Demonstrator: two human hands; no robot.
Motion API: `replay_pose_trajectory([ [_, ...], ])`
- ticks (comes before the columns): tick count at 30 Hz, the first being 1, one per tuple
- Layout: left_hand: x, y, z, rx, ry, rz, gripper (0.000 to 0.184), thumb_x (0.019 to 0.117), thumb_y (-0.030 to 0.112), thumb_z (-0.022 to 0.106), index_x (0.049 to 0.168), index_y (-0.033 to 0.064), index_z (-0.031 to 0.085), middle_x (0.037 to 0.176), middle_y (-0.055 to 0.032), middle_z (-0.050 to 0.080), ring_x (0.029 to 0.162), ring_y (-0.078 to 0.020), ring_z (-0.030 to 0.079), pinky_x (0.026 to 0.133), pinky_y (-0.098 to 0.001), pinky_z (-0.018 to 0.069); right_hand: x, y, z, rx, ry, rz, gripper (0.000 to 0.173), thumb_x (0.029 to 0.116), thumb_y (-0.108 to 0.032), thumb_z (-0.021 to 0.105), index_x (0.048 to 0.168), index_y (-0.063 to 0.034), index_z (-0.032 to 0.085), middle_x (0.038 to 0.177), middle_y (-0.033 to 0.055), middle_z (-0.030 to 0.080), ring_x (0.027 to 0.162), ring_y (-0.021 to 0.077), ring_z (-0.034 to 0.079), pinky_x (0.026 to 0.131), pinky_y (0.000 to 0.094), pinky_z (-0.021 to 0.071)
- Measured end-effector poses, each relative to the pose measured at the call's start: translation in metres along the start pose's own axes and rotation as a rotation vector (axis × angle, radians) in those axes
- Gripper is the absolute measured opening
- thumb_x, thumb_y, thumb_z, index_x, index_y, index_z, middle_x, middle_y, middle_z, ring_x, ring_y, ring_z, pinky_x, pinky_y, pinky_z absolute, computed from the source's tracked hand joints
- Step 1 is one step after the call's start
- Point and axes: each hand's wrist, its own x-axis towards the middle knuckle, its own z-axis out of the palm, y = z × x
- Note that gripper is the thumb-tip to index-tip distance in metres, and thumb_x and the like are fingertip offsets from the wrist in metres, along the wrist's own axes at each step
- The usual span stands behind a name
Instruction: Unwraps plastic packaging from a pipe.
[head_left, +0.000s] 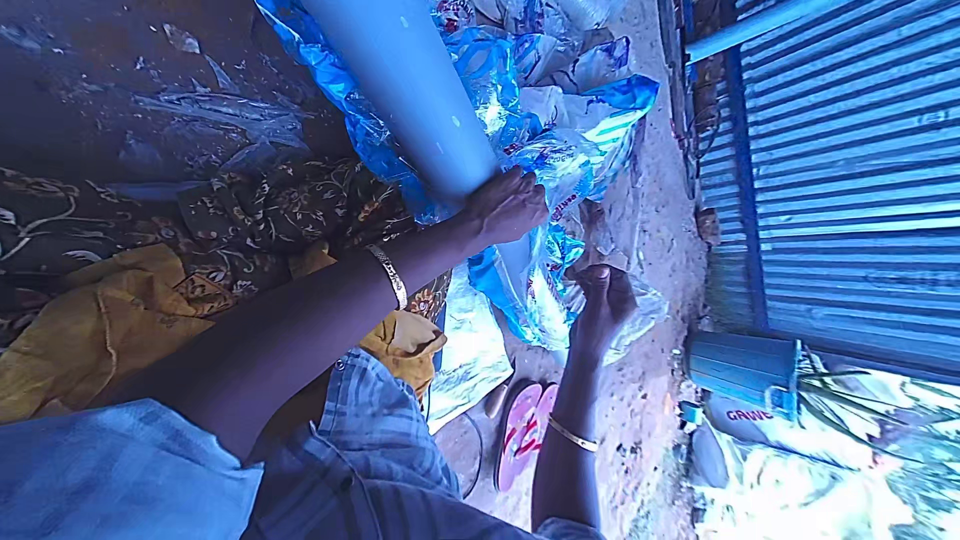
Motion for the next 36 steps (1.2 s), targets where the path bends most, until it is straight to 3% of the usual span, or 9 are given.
replay_pose_trajectory([
  [3, 0.006, 0.003, -0.006, -0.037, -0.049, -0.038, 0.023, 0.1037, 0.004, 0.048, 0.109, -0.0076, 0.066, 0.114, -0.0241, 0.067, 0.114, -0.0397, 0.062, 0.098, -0.0504, 0.0435, -0.036, -0.003, 0.02, -0.233, 0.075, -0.047, 0.01, 0.0889, 0.003, 0.065, 0.094, 0.0111, 0.068, 0.084, 0.0057, 0.07, 0.077, 0.001, 0.067, 0.076, 0.0168, 0.0567],
  [7, 0.004, 0.005, -0.006, -0.035, -0.044, -0.036, 0.023, 0.1039, 0.005, 0.048, 0.111, -0.0079, 0.066, 0.115, -0.0247, 0.067, 0.115, -0.0403, 0.061, 0.098, -0.0505, 0.043, -0.072, 0.004, 0.059, -0.65, 0.11, -0.042, 0.02, 0.0861, 0.001, 0.073, 0.102, 0.0127, 0.074, 0.094, 0.029, 0.071, 0.077, 0.0302, 0.07, 0.073, 0.035, 0.057],
  [13, 0.003, 0.005, -0.005, -0.018, -0.034, -0.033, 0.022, 0.1024, 0.003, 0.049, 0.11, -0.0079, 0.066, 0.113, -0.024, 0.067, 0.114, -0.0396, 0.062, 0.099, -0.0503, 0.0437, -0.062, 0.008, 0.07, -0.716, 0.151, -0.026, 0.012, 0.0907, 0.0, 0.067, 0.09, 0.0078, 0.075, 0.083, 0.0226, 0.07, 0.068, 0.0276, 0.066, 0.066, 0.0369, 0.0546],
  [19, 0.003, 0.005, -0.003, 0.018, -0.044, -0.015, 0.022, 0.1032, 0.004, 0.048, 0.11, -0.008, 0.065, 0.113, -0.0239, 0.067, 0.114, -0.0392, 0.062, 0.097, -0.05, 0.0442, -0.053, 0.005, 0.058, -0.781, 0.012, 0.029, 0.017, 0.0924, -0.003, 0.063, 0.095, 0.0131, 0.068, 0.085, 0.0261, 0.068, 0.076, 0.0372, 0.068, 0.072, 0.0494, 0.0542],
  [21, 0.002, 0.003, -0.001, 0.031, -0.028, -0.01, 0.022, 0.1031, 0.003, 0.048, 0.11, -0.0081, 0.066, 0.114, -0.0238, 0.067, 0.114, -0.039, 0.062, 0.098, -0.0503, 0.0447, -0.043, 0.0, 0.034, -0.811, 0.136, 0.028, 0.017, 0.0934, -0.001, 0.059, 0.093, 0.0147, 0.065, 0.081, 0.0249, 0.065, 0.073, 0.0317, 0.065, 0.071, 0.0438, 0.0528],
  [24, 0.001, 0.003, 0.0, 0.03, -0.017, -0.009, 0.022, 0.103, 0.004, 0.048, 0.108, -0.0085, 0.066, 0.112, -0.0243, 0.067, 0.113, -0.0398, 0.062, 0.096, -0.0506, 0.0448, -0.023, -0.009, -0.032, -0.693, 0.286, -0.069, 0.02, 0.0955, 0.003, 0.054, 0.093, 0.0186, 0.066, 0.081, 0.0219, 0.064, 0.072, 0.0127, 0.061, 0.068, 0.0204, 0.0497],
  [27, 0.005, 0.004, -0.005, 0.018, -0.048, -0.021, 0.023, 0.1038, 0.004, 0.047, 0.11, -0.0084, 0.065, 0.114, -0.0247, 0.066, 0.115, -0.0401, 0.061, 0.097, -0.051, 0.0438, -0.025, -0.031, -0.048, -0.408, 0.098, -0.009, 0.016, 0.0969, 0.0, 0.057, 0.097, 0.0122, 0.067, 0.079, 0.0019, 0.067, 0.066, -0.0035, 0.063, 0.065, 0.0145, 0.0552],
  [32, 0.002, 0.007, -0.004, -0.001, -0.032, -0.026, 0.023, 0.1038, 0.003, 0.046, 0.111, -0.0092, 0.065, 0.115, -0.0257, 0.066, 0.115, -0.0405, 0.061, 0.099, -0.0503, 0.0428, -0.058, -0.018, 0.035, -0.485, -0.052, 0.089, 0.016, 0.0902, 0.0, 0.07, 0.101, 0.0115, 0.073, 0.095, 0.0233, 0.072, 0.078, 0.0173, 0.071, 0.073, 0.0251, 0.0579],
  [36, 0.0, 0.007, -0.004, -0.001, -0.034, -0.029, 0.023, 0.103, 0.002, 0.047, 0.112, -0.0086, 0.065, 0.115, -0.0243, 0.066, 0.114, -0.0392, 0.061, 0.098, -0.0495, 0.0438, -0.062, -0.008, 0.072, -0.755, 0.096, 0.047, 0.014, 0.0925, -0.004, 0.068, 0.095, 0.0065, 0.076, 0.09, 0.0235, 0.072, 0.075, 0.0306, 0.072, 0.071, 0.04, 0.0579],
])
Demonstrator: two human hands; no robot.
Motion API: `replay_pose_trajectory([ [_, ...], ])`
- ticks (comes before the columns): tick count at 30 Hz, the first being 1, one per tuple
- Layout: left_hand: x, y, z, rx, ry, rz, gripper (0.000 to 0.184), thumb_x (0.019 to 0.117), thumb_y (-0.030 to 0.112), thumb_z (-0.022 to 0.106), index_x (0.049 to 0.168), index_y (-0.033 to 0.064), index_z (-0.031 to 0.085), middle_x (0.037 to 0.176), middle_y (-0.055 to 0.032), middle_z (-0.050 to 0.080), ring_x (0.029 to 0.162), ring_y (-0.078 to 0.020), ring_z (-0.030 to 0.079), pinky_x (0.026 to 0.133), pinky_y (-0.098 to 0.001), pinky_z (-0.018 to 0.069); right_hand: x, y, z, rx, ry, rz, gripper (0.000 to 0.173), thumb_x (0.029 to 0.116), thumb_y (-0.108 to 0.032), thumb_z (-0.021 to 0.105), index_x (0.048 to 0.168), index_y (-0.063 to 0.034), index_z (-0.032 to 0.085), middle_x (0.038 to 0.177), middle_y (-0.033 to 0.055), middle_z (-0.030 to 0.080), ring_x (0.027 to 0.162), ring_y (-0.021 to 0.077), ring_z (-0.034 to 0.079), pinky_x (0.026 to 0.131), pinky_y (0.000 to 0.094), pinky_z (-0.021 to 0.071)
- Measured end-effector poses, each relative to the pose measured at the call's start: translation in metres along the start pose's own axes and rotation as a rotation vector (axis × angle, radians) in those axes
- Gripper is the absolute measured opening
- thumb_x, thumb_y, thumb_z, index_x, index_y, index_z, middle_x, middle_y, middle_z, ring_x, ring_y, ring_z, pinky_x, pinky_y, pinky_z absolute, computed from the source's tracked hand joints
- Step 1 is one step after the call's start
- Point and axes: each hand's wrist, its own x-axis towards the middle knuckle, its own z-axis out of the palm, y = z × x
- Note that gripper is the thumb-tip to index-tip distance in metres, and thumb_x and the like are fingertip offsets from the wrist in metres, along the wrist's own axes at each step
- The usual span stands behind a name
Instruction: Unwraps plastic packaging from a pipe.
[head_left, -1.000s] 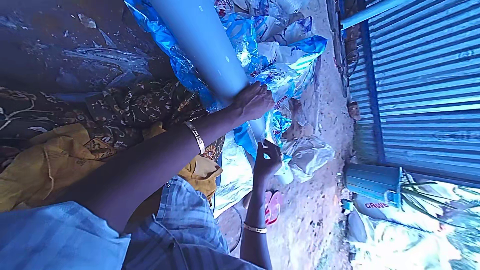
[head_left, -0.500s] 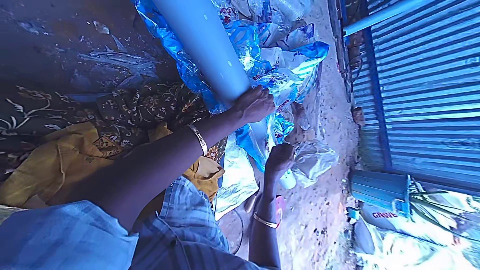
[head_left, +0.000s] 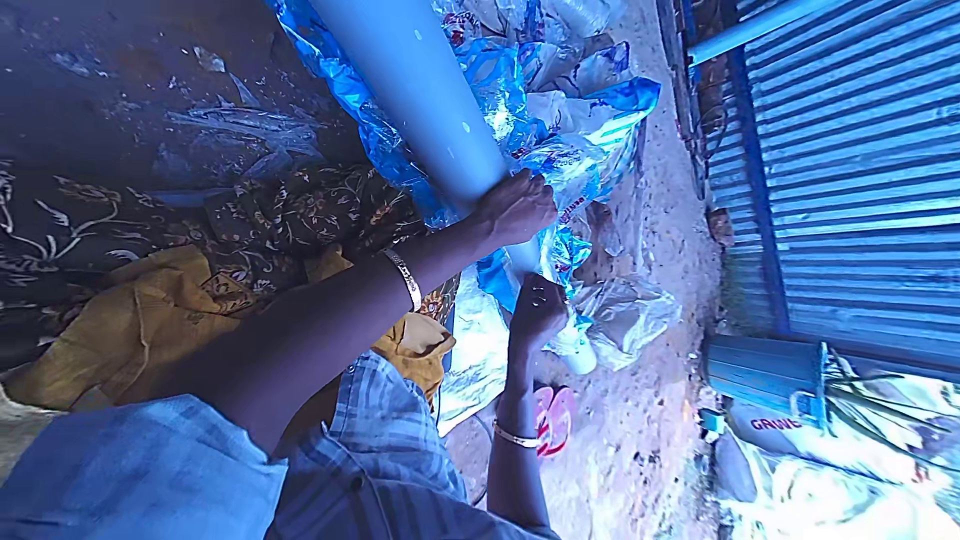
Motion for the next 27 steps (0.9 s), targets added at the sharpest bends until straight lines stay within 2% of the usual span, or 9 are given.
replay_pose_trajectory([
  [6, -0.001, -0.001, 0.002, 0.015, 0.003, 0.037, 0.023, 0.1028, -0.001, 0.046, 0.112, -0.0097, 0.065, 0.116, -0.0254, 0.066, 0.116, -0.0402, 0.061, 0.099, -0.05, 0.0434, 0.008, 0.011, 0.01, -0.167, -0.001, -0.011, 0.015, 0.0875, -0.007, 0.069, 0.09, 0.0076, 0.069, 0.083, 0.0231, 0.069, 0.075, 0.0392, 0.069, 0.065, 0.0532, 0.0521],
  [14, -0.008, 0.002, 0.009, 0.061, 0.087, 0.096, 0.024, 0.1033, -0.004, 0.042, 0.109, -0.01, 0.064, 0.111, -0.0248, 0.066, 0.11, -0.0389, 0.063, 0.098, -0.0472, 0.0449, 0.035, 0.034, -0.003, -0.227, 0.056, -0.149, 0.016, 0.0881, -0.008, 0.066, 0.087, 0.0081, 0.069, 0.083, 0.025, 0.068, 0.077, 0.0406, 0.069, 0.067, 0.0538, 0.052],
  [16, -0.009, -0.005, 0.01, 0.049, 0.116, 0.102, 0.022, 0.1024, -0.005, 0.044, 0.107, -0.0103, 0.065, 0.108, -0.0251, 0.067, 0.108, -0.0397, 0.063, 0.096, -0.048, 0.0453, 0.048, 0.031, -0.013, -0.02, -0.129, -0.059, 0.016, 0.0924, -0.004, 0.064, 0.095, 0.0104, 0.071, 0.087, 0.0229, 0.071, 0.078, 0.0312, 0.07, 0.072, 0.0463, 0.0546],
  [18, -0.009, -0.008, 0.01, -0.008, 0.081, 0.11, 0.021, 0.1019, -0.004, 0.046, 0.105, -0.0102, 0.066, 0.108, -0.0257, 0.067, 0.109, -0.0413, 0.063, 0.096, -0.0499, 0.0454, 0.055, 0.043, -0.023, 0.292, -0.264, 0.002, 0.016, 0.0962, 0.001, 0.059, 0.098, 0.0142, 0.069, 0.092, 0.019, 0.071, 0.08, 0.0156, 0.069, 0.076, 0.0308, 0.0575],
  [21, -0.002, -0.017, 0.005, -0.219, 0.084, 0.179, 0.026, 0.1049, 0.007, 0.046, 0.101, -0.0072, 0.067, 0.102, -0.0238, 0.068, 0.104, -0.0401, 0.065, 0.09, -0.0515, 0.0482, 0.056, 0.038, -0.022, 0.598, -0.201, 0.007, 0.029, 0.1021, -0.006, 0.045, 0.11, 0.0135, 0.065, 0.11, 0.0129, 0.07, 0.103, 0.0055, 0.065, 0.094, 0.0238, 0.0518],
  [23, -0.003, -0.025, -0.002, -0.516, 0.23, 0.209, 0.033, 0.107, 0.015, 0.046, 0.092, -0.006, 0.067, 0.087, -0.0194, 0.067, 0.088, -0.0324, 0.067, 0.079, -0.047, 0.0496, 0.055, 0.021, -0.013, 0.641, -0.266, -0.007, 0.043, 0.1036, -0.017, 0.046, 0.132, 0.0138, 0.056, 0.133, 0.02, 0.062, 0.121, 0.0085, 0.059, 0.104, 0.0247, 0.0456],
  [24, -0.007, -0.028, -0.004, -0.709, 0.386, 0.196, 0.033, 0.1057, 0.014, 0.048, 0.087, -0.0061, 0.067, 0.079, -0.0149, 0.066, 0.077, -0.0229, 0.064, 0.073, -0.0387, 0.0474, 0.053, 0.013, -0.006, 0.606, -0.308, 0.01, 0.049, 0.1035, -0.023, 0.049, 0.138, 0.0112, 0.052, 0.135, 0.0187, 0.061, 0.121, 0.0075, 0.058, 0.103, 0.0247, 0.0458],
  [25, -0.013, -0.033, -0.01, -0.863, 0.53, 0.155, 0.032, 0.1057, 0.013, 0.049, 0.088, -0.0051, 0.068, 0.079, -0.011, 0.069, 0.076, -0.0132, 0.066, 0.074, -0.0302, 0.0511, 0.053, 0.005, 0.004, 0.527, -0.315, 0.033, 0.051, 0.1023, -0.029, 0.054, 0.138, 0.0079, 0.053, 0.123, 0.0146, 0.066, 0.109, 0.0063, 0.062, 0.096, 0.0261, 0.0499],
  [27, -0.034, -0.045, -0.023, -0.927, 0.762, 0.062, 0.032, 0.1052, 0.014, 0.049, 0.085, -0.0014, 0.068, 0.076, -0.0043, 0.07, 0.072, -0.0032, 0.066, 0.072, -0.0224, 0.0521, 0.056, -0.003, 0.021, 0.363, -0.277, 0.054, 0.056, 0.097, -0.04, 0.063, 0.129, 0.0066, 0.06, 0.096, 0.0166, 0.07, 0.089, 0.0224, 0.066, 0.084, 0.0472, 0.0516],
])
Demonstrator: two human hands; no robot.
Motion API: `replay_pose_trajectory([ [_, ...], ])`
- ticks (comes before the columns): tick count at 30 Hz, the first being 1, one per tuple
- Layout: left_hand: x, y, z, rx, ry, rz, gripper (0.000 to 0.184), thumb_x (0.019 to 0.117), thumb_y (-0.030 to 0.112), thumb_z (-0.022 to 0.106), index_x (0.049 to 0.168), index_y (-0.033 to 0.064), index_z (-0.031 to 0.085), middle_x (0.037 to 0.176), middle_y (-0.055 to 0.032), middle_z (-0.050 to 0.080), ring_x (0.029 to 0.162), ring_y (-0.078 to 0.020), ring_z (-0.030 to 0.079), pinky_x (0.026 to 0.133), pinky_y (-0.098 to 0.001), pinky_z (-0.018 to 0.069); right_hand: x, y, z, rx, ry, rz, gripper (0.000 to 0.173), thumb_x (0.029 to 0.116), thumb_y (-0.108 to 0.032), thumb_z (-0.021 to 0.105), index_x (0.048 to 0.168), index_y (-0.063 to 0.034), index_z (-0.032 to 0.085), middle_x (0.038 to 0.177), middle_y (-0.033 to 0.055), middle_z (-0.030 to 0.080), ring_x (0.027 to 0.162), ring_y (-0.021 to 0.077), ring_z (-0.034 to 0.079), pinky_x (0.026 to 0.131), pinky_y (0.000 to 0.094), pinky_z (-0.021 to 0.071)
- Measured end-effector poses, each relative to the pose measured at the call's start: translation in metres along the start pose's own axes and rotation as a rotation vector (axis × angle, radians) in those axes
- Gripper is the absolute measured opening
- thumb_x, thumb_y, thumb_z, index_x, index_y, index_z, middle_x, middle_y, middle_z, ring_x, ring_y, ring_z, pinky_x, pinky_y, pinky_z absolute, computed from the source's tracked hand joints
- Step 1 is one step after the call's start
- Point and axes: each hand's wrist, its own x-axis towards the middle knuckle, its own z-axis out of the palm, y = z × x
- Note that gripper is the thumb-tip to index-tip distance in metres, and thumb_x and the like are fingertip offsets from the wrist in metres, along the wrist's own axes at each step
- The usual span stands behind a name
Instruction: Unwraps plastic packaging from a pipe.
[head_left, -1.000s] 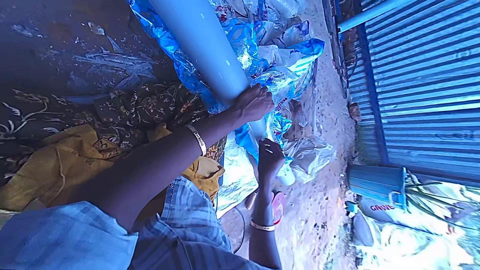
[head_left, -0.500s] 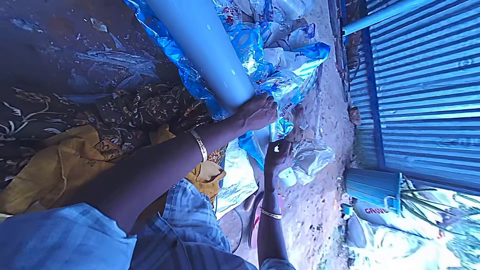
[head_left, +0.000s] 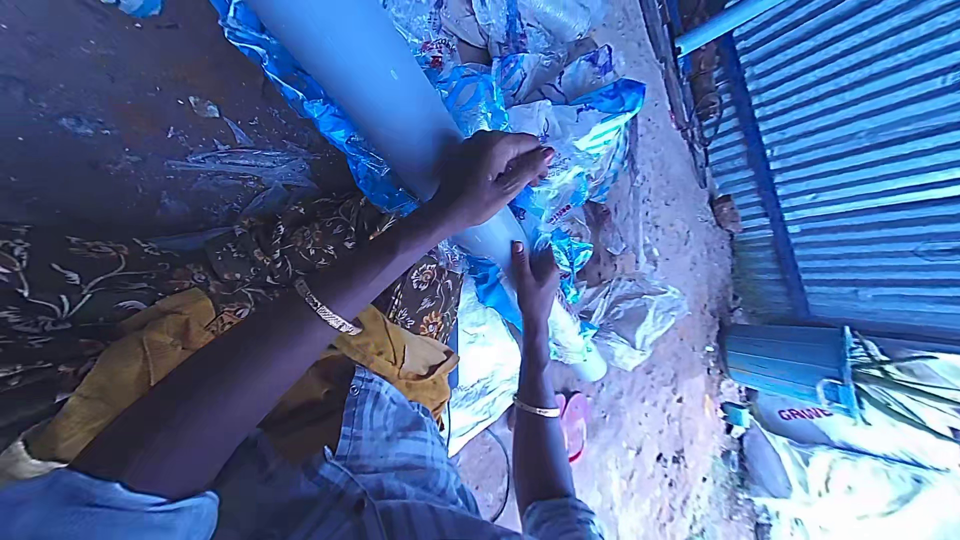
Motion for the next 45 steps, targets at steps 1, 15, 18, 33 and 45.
replay_pose_trajectory([
  [1, -0.007, 0.005, -0.016, 0.094, 0.063, 0.01, 0.032, 0.1041, 0.016, 0.052, 0.081, 0.0012, 0.067, 0.071, -0.0013, 0.067, 0.067, -0.0002, 0.063, 0.067, -0.0194, 0.0495, 0.004, 0.0, 0.003, -0.051, 0.009, 0.001, 0.056, 0.096, -0.043, 0.064, 0.124, 0.006, 0.063, 0.089, 0.0171, 0.069, 0.085, 0.0274, 0.066, 0.082, 0.0531, 0.05],
  [15, -0.091, -0.031, 0.039, 1.12, -0.615, 0.545, 0.042, 0.1007, -0.006, 0.046, 0.141, 0.0019, 0.058, 0.151, -0.0158, 0.053, 0.141, -0.0286, 0.05, 0.107, -0.0552, 0.041, 0.046, -0.017, -0.001, -0.368, -0.107, 0.205, 0.066, 0.1098, -0.05, 0.032, 0.091, 0.0057, 0.061, 0.084, 0.0278, 0.062, 0.087, 0.0458, 0.064, 0.073, 0.0629, 0.0465],
  [18, -0.079, -0.048, 0.041, 1.046, -0.49, 0.735, 0.03, 0.0981, -0.003, 0.051, 0.118, 0.0007, 0.072, 0.134, -0.0125, 0.068, 0.128, -0.0267, 0.062, 0.098, -0.0474, 0.0498, 0.052, -0.016, -0.002, -0.345, -0.119, 0.17, 0.064, 0.1099, -0.047, 0.033, 0.088, 0.006, 0.061, 0.083, 0.0272, 0.062, 0.085, 0.0452, 0.064, 0.071, 0.0635, 0.0455],
  [33, -0.087, -0.025, 0.05, 0.93, -0.364, 0.562, 0.016, 0.0899, -0.009, 0.058, 0.079, -0.0039, 0.068, 0.077, -0.0158, 0.069, 0.08, -0.0307, 0.072, 0.074, -0.0392, 0.0576, 0.047, -0.026, -0.006, -0.349, -0.16, 0.234, 0.07, 0.1067, -0.058, 0.027, 0.088, 0.0009, 0.059, 0.086, 0.0247, 0.061, 0.088, 0.0425, 0.065, 0.067, 0.0607, 0.0476],
  [45, -0.143, 0.006, 0.041, 0.853, -0.424, 0.212, 0.006, 0.0883, -0.007, 0.066, 0.084, -0.0028, 0.066, 0.081, -0.0174, 0.062, 0.074, -0.0348, 0.065, 0.063, -0.0436, 0.0524, 0.085, -0.007, 0.002, -0.272, -0.236, 0.255, 0.053, 0.1071, -0.044, 0.041, 0.079, -0.0041, 0.061, 0.083, 0.0128, 0.063, 0.084, 0.0295, 0.063, 0.073, 0.056, 0.0461],
])
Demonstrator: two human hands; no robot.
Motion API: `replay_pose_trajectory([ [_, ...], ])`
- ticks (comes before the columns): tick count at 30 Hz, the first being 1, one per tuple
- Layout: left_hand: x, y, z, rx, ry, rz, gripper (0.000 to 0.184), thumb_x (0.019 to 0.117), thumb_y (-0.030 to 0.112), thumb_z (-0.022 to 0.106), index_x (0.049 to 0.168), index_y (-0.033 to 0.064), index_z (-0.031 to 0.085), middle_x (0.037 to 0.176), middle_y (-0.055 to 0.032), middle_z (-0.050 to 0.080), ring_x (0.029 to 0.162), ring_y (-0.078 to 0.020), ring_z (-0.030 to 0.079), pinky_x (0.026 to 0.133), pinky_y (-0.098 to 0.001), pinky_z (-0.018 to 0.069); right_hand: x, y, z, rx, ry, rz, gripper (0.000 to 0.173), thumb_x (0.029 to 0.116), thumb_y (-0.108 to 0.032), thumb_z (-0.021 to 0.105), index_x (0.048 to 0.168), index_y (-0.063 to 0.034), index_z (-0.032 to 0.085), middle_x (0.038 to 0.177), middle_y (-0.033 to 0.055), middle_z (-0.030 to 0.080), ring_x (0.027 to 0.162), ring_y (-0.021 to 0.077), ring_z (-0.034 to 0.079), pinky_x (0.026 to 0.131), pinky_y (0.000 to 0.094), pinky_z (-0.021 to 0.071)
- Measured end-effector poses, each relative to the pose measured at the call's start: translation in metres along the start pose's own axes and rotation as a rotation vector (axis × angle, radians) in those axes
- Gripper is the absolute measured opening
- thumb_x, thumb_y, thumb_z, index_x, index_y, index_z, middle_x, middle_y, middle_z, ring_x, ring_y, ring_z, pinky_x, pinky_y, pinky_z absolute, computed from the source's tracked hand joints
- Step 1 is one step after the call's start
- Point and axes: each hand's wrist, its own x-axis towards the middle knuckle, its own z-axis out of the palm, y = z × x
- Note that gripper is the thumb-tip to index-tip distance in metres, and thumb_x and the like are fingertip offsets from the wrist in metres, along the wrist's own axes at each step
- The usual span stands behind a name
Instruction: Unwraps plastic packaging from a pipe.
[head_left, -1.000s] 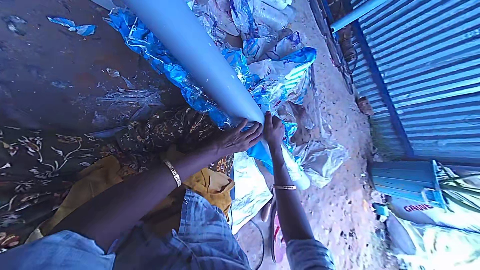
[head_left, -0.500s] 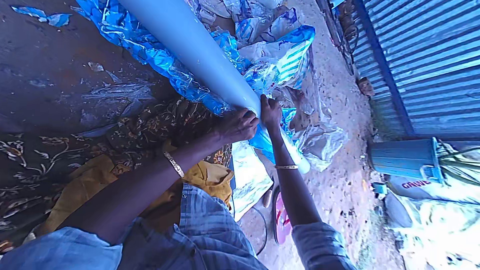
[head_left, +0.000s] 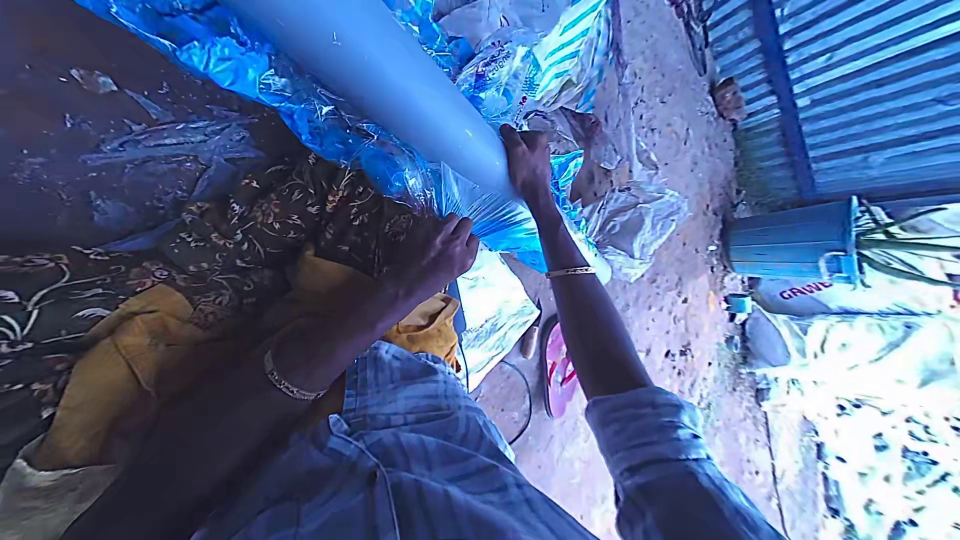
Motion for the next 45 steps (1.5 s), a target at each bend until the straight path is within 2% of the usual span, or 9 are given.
replay_pose_trajectory([
  [9, 0.013, -0.015, -0.029, -0.019, 0.213, 0.225, 0.015, 0.0921, -0.003, 0.06, 0.098, -0.0007, 0.074, 0.088, -0.0165, 0.071, 0.081, -0.0299, 0.072, 0.072, -0.0372, 0.0588, 0.022, -0.004, -0.005, 0.066, -0.079, 0.02, 0.056, 0.1076, -0.045, 0.042, 0.09, 0.003, 0.065, 0.093, 0.0203, 0.065, 0.089, 0.033, 0.063, 0.078, 0.0589, 0.046],
  [13, 0.037, -0.029, -0.043, 0.126, 0.172, 0.171, 0.042, 0.102, 0.009, 0.055, 0.144, 0.004, 0.055, 0.151, -0.0173, 0.053, 0.14, -0.0288, 0.051, 0.115, -0.0484, 0.036, 0.027, -0.001, -0.002, 0.102, -0.086, 0.004, 0.051, 0.1079, -0.039, 0.044, 0.092, 0.0044, 0.065, 0.095, 0.0196, 0.065, 0.09, 0.0289, 0.061, 0.082, 0.0546, 0.0457],
  [15, 0.049, -0.048, -0.023, 0.13, 0.012, 0.132, 0.051, 0.0998, 0.013, 0.062, 0.147, -0.002, 0.05, 0.161, -0.0145, 0.041, 0.151, -0.0281, 0.037, 0.121, -0.0519, 0.0258, 0.028, -0.001, 0.0, 0.094, -0.069, -0.006, 0.052, 0.1072, -0.04, 0.044, 0.088, 0.0039, 0.064, 0.09, 0.0194, 0.064, 0.086, 0.0304, 0.061, 0.078, 0.0566, 0.0448],
  [18, 0.05, -0.06, 0.004, 0.181, -0.086, 0.148, 0.035, 0.0991, -0.006, 0.048, 0.131, -0.0073, 0.062, 0.151, -0.0147, 0.054, 0.142, -0.03, 0.049, 0.117, -0.0457, 0.037, 0.034, 0.003, 0.001, 0.101, -0.074, 0.002, 0.054, 0.1063, -0.043, 0.044, 0.081, 0.0011, 0.062, 0.083, 0.0164, 0.062, 0.081, 0.0287, 0.061, 0.074, 0.0555, 0.0453],
  [26, 0.033, -0.047, 0.003, 0.053, -0.014, -0.001, 0.028, 0.0976, -0.005, 0.053, 0.12, -0.0046, 0.071, 0.126, -0.0164, 0.072, 0.118, -0.0301, 0.069, 0.101, -0.0405, 0.0518, 0.031, 0.002, 0.002, 0.081, -0.091, -0.002, 0.051, 0.106, -0.04, 0.046, 0.082, 0.0015, 0.062, 0.083, 0.0162, 0.062, 0.081, 0.0289, 0.061, 0.073, 0.0559, 0.0448],
  [36, 0.004, -0.02, -0.007, 0.016, -0.082, -0.093, 0.031, 0.0964, -0.007, 0.054, 0.123, -0.0043, 0.069, 0.128, -0.017, 0.07, 0.122, -0.03, 0.067, 0.107, -0.0413, 0.047, 0.032, 0.005, 0.001, 0.158, -0.147, -0.026, 0.04, 0.1057, -0.032, 0.048, 0.085, -0.0006, 0.062, 0.083, 0.0091, 0.06, 0.077, 0.0169, 0.057, 0.075, 0.0443, 0.0456],
  [40, 0.007, -0.022, -0.015, -0.042, -0.134, -0.077, 0.032, 0.1007, 0.009, 0.056, 0.127, -0.0044, 0.067, 0.135, -0.0208, 0.065, 0.128, -0.0347, 0.062, 0.112, -0.0472, 0.0422, 0.02, 0.003, 0.0, 0.173, -0.08, -0.115, 0.038, 0.1068, -0.027, 0.05, 0.082, 0.0, 0.061, 0.077, 0.0071, 0.059, 0.071, 0.0135, 0.056, 0.071, 0.0388, 0.046],
  [42, 0.014, -0.019, -0.012, -0.094, -0.051, -0.041, 0.041, 0.0995, 0.029, 0.06, 0.127, 0.0002, 0.07, 0.138, -0.0188, 0.064, 0.129, -0.0402, 0.06, 0.114, -0.0521, 0.039, 0.004, -0.024, -0.025, 0.064, -0.248, 0.055, 0.035, 0.1119, -0.028, 0.042, 0.096, -0.0005, 0.058, 0.091, 0.0056, 0.058, 0.085, 0.0098, 0.057, 0.086, 0.0312, 0.0473],
  [45, 0.036, -0.006, 0.013, -0.034, -0.016, 0.065, 0.059, 0.0962, 0.04, 0.064, 0.137, -0.002, 0.061, 0.148, -0.0175, 0.057, 0.139, -0.0387, 0.052, 0.118, -0.0539, 0.0322, 0.02, 0.012, 0.0, 0.32, -0.059, -0.173, 0.04, 0.1066, -0.027, 0.055, 0.073, -0.0053, 0.056, 0.065, -0.0028, 0.05, 0.057, 0.0034, 0.048, 0.06, 0.025, 0.0432],
])
